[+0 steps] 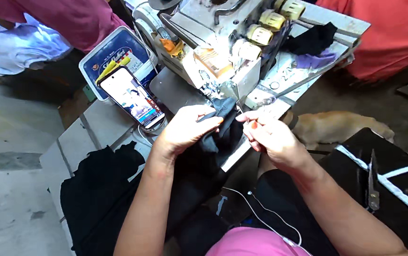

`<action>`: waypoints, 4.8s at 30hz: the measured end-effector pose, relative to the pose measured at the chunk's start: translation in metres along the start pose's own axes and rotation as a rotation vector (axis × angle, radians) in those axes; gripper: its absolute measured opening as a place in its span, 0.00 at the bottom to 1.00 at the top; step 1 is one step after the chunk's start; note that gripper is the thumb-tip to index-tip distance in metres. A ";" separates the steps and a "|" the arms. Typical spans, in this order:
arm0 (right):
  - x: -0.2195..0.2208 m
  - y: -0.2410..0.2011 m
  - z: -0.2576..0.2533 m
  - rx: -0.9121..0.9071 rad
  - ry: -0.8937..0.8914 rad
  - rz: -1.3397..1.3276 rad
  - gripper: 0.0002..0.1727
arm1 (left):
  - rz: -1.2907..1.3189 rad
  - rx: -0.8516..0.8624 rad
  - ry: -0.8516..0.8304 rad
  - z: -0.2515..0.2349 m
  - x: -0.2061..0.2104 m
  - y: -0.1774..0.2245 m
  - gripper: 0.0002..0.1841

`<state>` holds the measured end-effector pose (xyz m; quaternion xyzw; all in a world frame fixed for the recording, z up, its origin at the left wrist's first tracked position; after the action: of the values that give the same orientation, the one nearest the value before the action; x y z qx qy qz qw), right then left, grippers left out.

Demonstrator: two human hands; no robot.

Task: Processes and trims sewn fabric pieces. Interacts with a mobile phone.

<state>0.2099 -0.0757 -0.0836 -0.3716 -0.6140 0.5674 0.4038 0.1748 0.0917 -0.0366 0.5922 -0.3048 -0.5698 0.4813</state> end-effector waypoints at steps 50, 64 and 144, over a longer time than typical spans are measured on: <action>-0.006 -0.001 0.009 -0.184 -0.125 0.287 0.17 | 0.032 0.077 -0.067 0.011 0.000 -0.009 0.07; 0.032 -0.001 0.022 0.212 0.154 -0.372 0.10 | -0.266 0.300 0.050 0.065 0.027 0.012 0.09; 0.046 -0.012 0.017 0.157 -0.233 -0.344 0.12 | 0.615 -0.020 0.151 0.076 0.001 -0.018 0.16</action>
<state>0.1756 -0.0412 -0.0685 -0.1610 -0.6647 0.5753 0.4487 0.0984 0.0798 -0.0450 0.5082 -0.4272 -0.3551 0.6581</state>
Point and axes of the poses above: each hand's wrist, its own z-axis away from the middle knuckle, its own x-axis out of the palm, y = z × x, the point moved 8 cm from there along -z, towards the middle knuckle, and after that the axes turned 11 degrees about y, right-handed, at the moved point
